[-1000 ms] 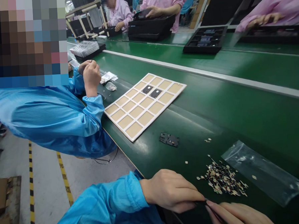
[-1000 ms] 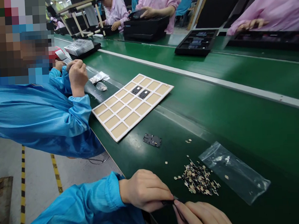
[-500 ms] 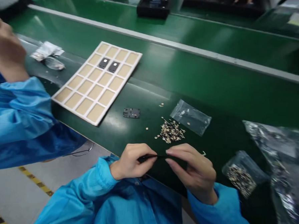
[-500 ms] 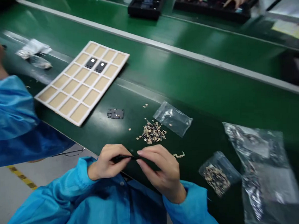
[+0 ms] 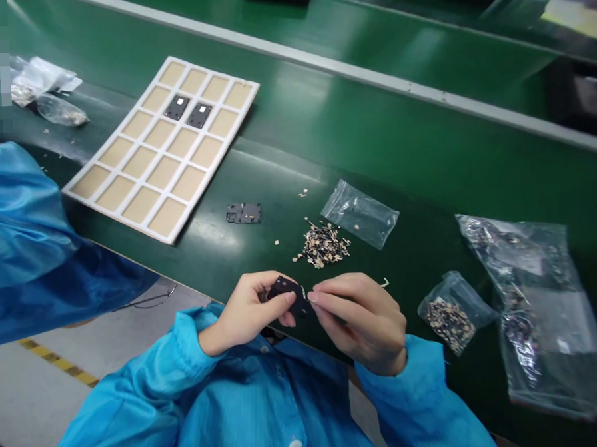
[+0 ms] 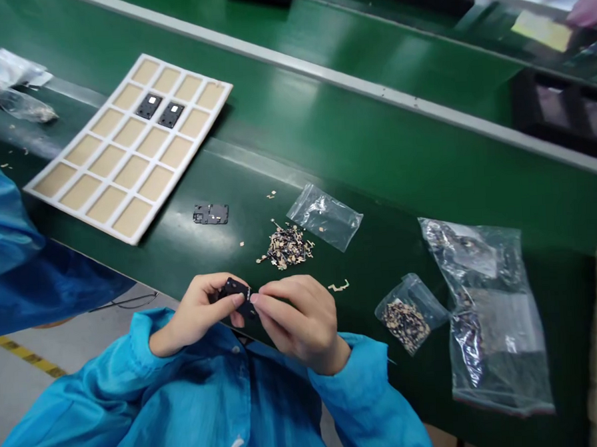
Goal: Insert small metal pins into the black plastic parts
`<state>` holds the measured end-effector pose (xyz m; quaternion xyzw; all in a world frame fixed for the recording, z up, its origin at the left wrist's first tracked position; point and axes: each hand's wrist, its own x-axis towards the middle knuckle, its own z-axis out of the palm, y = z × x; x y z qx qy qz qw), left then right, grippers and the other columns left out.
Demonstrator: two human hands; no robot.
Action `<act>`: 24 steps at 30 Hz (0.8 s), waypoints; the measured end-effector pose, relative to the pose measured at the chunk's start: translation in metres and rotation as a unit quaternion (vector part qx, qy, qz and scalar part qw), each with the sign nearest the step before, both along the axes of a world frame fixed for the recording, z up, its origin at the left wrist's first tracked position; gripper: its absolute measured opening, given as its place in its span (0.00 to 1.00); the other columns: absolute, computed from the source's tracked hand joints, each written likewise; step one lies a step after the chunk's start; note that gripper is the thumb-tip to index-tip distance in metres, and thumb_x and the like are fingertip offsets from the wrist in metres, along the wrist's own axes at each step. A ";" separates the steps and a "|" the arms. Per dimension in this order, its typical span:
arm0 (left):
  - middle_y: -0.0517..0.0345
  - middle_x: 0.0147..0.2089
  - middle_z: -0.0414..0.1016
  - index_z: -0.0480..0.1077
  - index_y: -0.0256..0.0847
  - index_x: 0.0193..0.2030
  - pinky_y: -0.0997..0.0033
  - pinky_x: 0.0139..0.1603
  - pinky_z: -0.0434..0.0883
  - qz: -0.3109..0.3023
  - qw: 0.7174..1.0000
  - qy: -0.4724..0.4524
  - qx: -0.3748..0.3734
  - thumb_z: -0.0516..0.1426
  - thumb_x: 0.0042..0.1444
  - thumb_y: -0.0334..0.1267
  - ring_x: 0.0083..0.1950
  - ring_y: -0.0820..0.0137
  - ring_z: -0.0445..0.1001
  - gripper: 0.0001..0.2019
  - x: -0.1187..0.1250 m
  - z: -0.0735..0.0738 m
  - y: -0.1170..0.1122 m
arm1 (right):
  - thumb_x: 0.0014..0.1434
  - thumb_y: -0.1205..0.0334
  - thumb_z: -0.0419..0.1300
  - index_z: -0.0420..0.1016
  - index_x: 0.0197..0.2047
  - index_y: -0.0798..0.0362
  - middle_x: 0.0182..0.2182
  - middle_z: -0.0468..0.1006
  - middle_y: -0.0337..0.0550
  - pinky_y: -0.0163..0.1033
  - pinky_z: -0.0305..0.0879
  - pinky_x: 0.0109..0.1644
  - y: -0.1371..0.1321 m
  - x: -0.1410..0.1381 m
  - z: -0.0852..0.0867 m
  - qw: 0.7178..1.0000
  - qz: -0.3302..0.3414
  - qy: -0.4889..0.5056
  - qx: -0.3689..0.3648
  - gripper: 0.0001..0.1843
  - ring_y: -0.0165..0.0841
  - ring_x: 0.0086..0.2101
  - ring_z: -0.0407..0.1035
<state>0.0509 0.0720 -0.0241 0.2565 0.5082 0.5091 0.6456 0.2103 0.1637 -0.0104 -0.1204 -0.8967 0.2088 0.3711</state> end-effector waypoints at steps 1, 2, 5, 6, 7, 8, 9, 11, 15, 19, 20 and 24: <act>0.58 0.26 0.75 0.73 0.32 0.37 0.78 0.26 0.73 0.001 1.000 -0.009 0.000 0.65 0.49 0.53 0.23 0.75 0.74 0.22 -0.001 0.000 0.000 | 0.58 0.77 0.61 0.73 0.41 0.55 0.33 0.78 0.46 0.39 0.70 0.34 0.000 0.001 -0.001 1.000 -0.001 -0.006 0.025 0.10 0.33 0.32 0.71; 0.57 0.28 0.75 0.74 0.32 0.38 0.77 0.27 0.73 0.003 1.000 -0.014 0.001 0.65 0.49 0.54 0.24 0.74 0.75 0.23 -0.001 0.000 0.000 | 0.58 0.76 0.61 0.73 0.41 0.55 0.33 0.78 0.46 0.39 0.70 0.35 -0.001 0.001 -0.002 0.999 -0.002 -0.011 0.047 0.10 0.34 0.32 0.71; 0.55 0.30 0.76 0.75 0.32 0.41 0.76 0.29 0.75 0.003 1.000 -0.016 0.002 0.64 0.50 0.54 0.26 0.73 0.76 0.24 -0.002 0.001 -0.001 | 0.58 0.75 0.61 0.74 0.41 0.56 0.33 0.78 0.48 0.40 0.71 0.37 -0.002 0.002 -0.005 0.996 -0.001 -0.017 0.087 0.09 0.35 0.33 0.72; 0.55 0.30 0.77 0.75 0.32 0.41 0.76 0.29 0.75 -0.001 1.000 -0.017 0.004 0.64 0.50 0.54 0.26 0.72 0.77 0.24 -0.001 0.002 -0.002 | 0.58 0.75 0.61 0.74 0.41 0.56 0.33 0.78 0.48 0.40 0.71 0.37 -0.002 0.002 -0.006 0.996 0.000 -0.018 0.092 0.09 0.35 0.33 0.72; 0.54 0.31 0.77 0.76 0.32 0.42 0.76 0.30 0.75 -0.003 1.000 -0.019 0.006 0.63 0.51 0.54 0.27 0.72 0.77 0.24 -0.001 0.002 -0.002 | 0.57 0.75 0.61 0.74 0.41 0.56 0.33 0.78 0.48 0.40 0.71 0.37 -0.002 0.002 -0.007 0.995 0.001 -0.019 0.094 0.09 0.35 0.33 0.72; 0.54 0.31 0.77 0.76 0.32 0.42 0.76 0.30 0.75 -0.005 1.000 -0.021 0.008 0.63 0.51 0.55 0.27 0.72 0.77 0.24 -0.002 0.003 -0.002 | 0.57 0.75 0.61 0.74 0.41 0.56 0.33 0.79 0.48 0.40 0.71 0.37 -0.002 0.002 -0.007 0.995 0.001 -0.020 0.094 0.09 0.35 0.33 0.72; 0.54 0.30 0.77 0.76 0.32 0.42 0.75 0.30 0.76 -0.005 1.000 -0.025 0.010 0.63 0.52 0.55 0.27 0.72 0.77 0.24 -0.002 0.003 -0.002 | 0.57 0.75 0.61 0.74 0.41 0.56 0.33 0.78 0.48 0.41 0.71 0.37 -0.002 0.002 -0.007 0.995 0.000 -0.020 0.094 0.09 0.35 0.33 0.72; 0.54 0.30 0.77 0.77 0.32 0.42 0.75 0.30 0.76 -0.004 0.999 -0.032 0.011 0.62 0.52 0.56 0.27 0.71 0.78 0.25 -0.002 0.004 -0.002 | 0.57 0.75 0.61 0.75 0.41 0.56 0.33 0.78 0.49 0.41 0.71 0.37 -0.002 0.002 -0.006 0.995 0.000 -0.021 0.093 0.09 0.35 0.33 0.72; 0.54 0.32 0.77 0.76 0.33 0.43 0.75 0.31 0.77 0.004 0.999 -0.042 0.009 0.62 0.52 0.55 0.28 0.70 0.79 0.24 -0.003 0.002 -0.002 | 0.57 0.75 0.61 0.74 0.40 0.56 0.34 0.78 0.48 0.41 0.71 0.36 -0.001 0.002 -0.006 0.995 0.006 -0.028 0.093 0.09 0.36 0.33 0.72; 0.58 0.30 0.76 0.70 0.35 0.54 0.76 0.31 0.77 0.033 0.998 -0.035 0.027 0.62 0.55 0.50 0.29 0.71 0.79 0.25 -0.002 -0.001 -0.005 | 0.57 0.76 0.61 0.74 0.41 0.56 0.34 0.78 0.48 0.41 0.71 0.37 -0.002 0.001 -0.007 0.995 0.001 -0.028 0.094 0.10 0.36 0.34 0.72; 0.60 0.29 0.76 0.67 0.35 0.58 0.77 0.32 0.77 0.040 0.998 -0.033 0.035 0.62 0.56 0.48 0.29 0.71 0.79 0.27 -0.001 -0.001 -0.006 | 0.57 0.76 0.61 0.74 0.42 0.56 0.34 0.78 0.48 0.41 0.71 0.37 -0.002 0.001 -0.007 0.995 -0.003 -0.027 0.093 0.10 0.36 0.34 0.71; 0.61 0.27 0.75 0.63 0.36 0.62 0.77 0.32 0.77 0.042 0.997 -0.021 0.057 0.60 0.59 0.45 0.29 0.70 0.80 0.27 0.001 -0.003 -0.008 | 0.57 0.76 0.61 0.74 0.42 0.55 0.34 0.78 0.48 0.41 0.72 0.37 -0.002 0.000 -0.006 0.996 -0.006 -0.029 0.087 0.10 0.36 0.34 0.71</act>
